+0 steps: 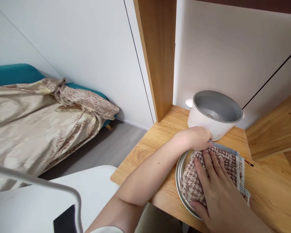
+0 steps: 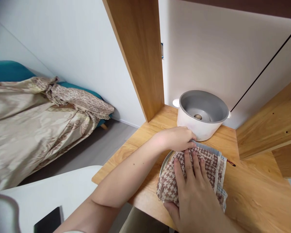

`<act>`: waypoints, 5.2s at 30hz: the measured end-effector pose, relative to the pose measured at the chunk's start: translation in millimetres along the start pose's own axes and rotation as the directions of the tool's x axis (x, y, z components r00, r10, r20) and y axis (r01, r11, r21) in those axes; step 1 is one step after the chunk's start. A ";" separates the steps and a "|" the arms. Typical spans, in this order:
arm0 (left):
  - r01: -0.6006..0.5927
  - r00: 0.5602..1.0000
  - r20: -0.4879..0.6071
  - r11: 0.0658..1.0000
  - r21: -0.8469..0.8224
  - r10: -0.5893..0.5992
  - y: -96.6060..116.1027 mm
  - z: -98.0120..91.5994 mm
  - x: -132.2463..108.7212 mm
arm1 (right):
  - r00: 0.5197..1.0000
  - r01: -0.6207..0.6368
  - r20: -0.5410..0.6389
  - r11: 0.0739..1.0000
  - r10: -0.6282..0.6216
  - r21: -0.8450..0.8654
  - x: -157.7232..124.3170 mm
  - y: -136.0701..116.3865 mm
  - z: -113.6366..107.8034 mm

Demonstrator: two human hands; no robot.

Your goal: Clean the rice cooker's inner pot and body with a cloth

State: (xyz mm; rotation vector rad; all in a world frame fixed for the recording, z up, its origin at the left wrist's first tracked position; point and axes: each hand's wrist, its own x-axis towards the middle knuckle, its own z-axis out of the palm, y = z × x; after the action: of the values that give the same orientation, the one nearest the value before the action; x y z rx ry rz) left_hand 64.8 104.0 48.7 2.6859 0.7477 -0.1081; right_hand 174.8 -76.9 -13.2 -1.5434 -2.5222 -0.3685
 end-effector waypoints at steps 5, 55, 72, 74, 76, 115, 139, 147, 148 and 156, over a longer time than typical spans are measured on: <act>0.012 0.999 0.040 1.000 -0.003 -0.011 3.8 -0.1 -2.0 | 0.999 0.047 0.015 0.997 -0.046 -0.063 -10.3 -5.9 9.4; 0.099 0.995 0.023 0.995 0.006 -0.099 9.2 0.2 2.5 | 0.947 -0.027 0.312 0.951 -0.073 0.307 20.3 1.4 -16.3; 0.121 0.992 -0.012 0.991 -0.050 -0.122 7.8 4.5 5.8 | 0.954 0.022 0.279 0.950 -0.114 0.311 20.2 -1.8 -11.7; 0.089 0.996 -0.003 0.994 -0.061 -0.090 7.7 6.3 7.5 | 0.967 0.060 0.220 0.956 -0.128 0.288 17.5 -6.3 -6.6; 0.065 0.998 0.007 0.997 -0.044 -0.065 7.9 7.3 9.4 | 0.966 0.072 0.218 0.951 -0.142 0.301 17.6 -6.9 -7.5; 0.037 0.999 -0.031 0.999 -0.032 -0.038 -5.0 16.3 16.4 | 0.926 0.008 0.334 0.894 -0.176 0.449 29.7 14.4 -27.4; 0.012 0.998 -0.057 0.997 -0.082 -0.016 -11.7 21.7 19.7 | 0.861 -0.108 0.471 0.836 -0.191 0.537 36.6 17.6 -39.1; 0.011 0.998 -0.059 0.997 -0.074 -0.015 -10.7 20.9 18.7 | 0.845 -0.105 0.494 0.841 -0.206 0.530 36.1 23.0 -39.3; 0.007 0.998 -0.059 0.997 -0.074 -0.011 -10.8 20.8 18.6 | 0.838 -0.109 0.504 0.841 -0.209 0.530 36.7 23.1 -40.7; 0.001 0.999 -0.051 0.997 -0.074 -0.004 -10.2 19.2 17.6 | 0.848 -0.081 0.476 0.829 -0.235 0.553 35.6 25.3 -40.9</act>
State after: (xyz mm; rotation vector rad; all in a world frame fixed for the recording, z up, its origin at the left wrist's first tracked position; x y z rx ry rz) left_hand 75.0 113.9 24.7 2.6265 0.7553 -0.0122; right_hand 181.5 -47.4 38.4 -1.4177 -2.6996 0.8503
